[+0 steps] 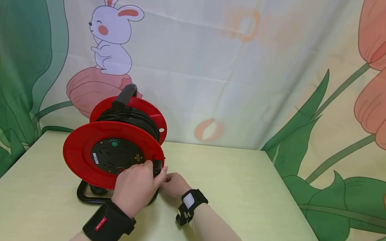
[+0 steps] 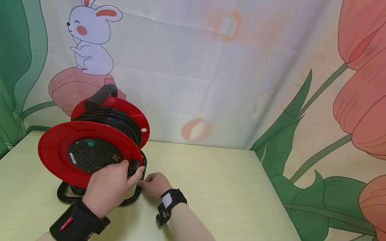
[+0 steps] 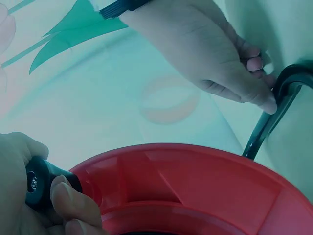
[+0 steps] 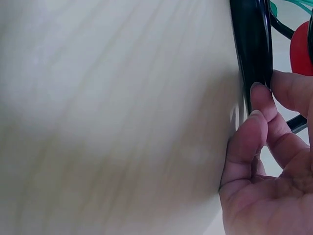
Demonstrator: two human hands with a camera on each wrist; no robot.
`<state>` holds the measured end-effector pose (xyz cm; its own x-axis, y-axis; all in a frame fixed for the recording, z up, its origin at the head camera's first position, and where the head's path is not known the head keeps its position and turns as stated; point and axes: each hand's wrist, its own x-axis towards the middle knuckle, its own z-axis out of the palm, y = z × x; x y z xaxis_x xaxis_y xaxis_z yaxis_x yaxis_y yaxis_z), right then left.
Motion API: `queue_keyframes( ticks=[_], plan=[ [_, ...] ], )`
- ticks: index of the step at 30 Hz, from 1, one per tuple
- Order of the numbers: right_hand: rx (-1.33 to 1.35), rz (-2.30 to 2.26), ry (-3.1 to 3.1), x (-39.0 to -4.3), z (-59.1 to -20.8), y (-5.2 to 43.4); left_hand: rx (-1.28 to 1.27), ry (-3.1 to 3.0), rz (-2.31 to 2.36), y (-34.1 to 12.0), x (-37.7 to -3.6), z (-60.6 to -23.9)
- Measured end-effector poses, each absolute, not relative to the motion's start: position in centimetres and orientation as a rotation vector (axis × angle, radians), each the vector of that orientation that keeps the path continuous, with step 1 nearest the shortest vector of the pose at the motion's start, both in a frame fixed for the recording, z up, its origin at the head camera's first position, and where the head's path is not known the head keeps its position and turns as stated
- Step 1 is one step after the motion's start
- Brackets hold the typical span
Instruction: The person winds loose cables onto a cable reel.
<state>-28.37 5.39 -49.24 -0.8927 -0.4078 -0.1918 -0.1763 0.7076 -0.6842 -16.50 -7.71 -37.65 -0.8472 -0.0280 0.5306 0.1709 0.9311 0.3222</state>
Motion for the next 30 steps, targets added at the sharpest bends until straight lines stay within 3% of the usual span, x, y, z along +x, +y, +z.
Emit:
queue_keyframes(
  ticks=[30],
  plan=[
    [-0.477,-0.979,2.621,-27.3,-48.4,5.5,-0.047,-2.807,-0.452,-9.9,-15.5,-43.2]
  ],
)
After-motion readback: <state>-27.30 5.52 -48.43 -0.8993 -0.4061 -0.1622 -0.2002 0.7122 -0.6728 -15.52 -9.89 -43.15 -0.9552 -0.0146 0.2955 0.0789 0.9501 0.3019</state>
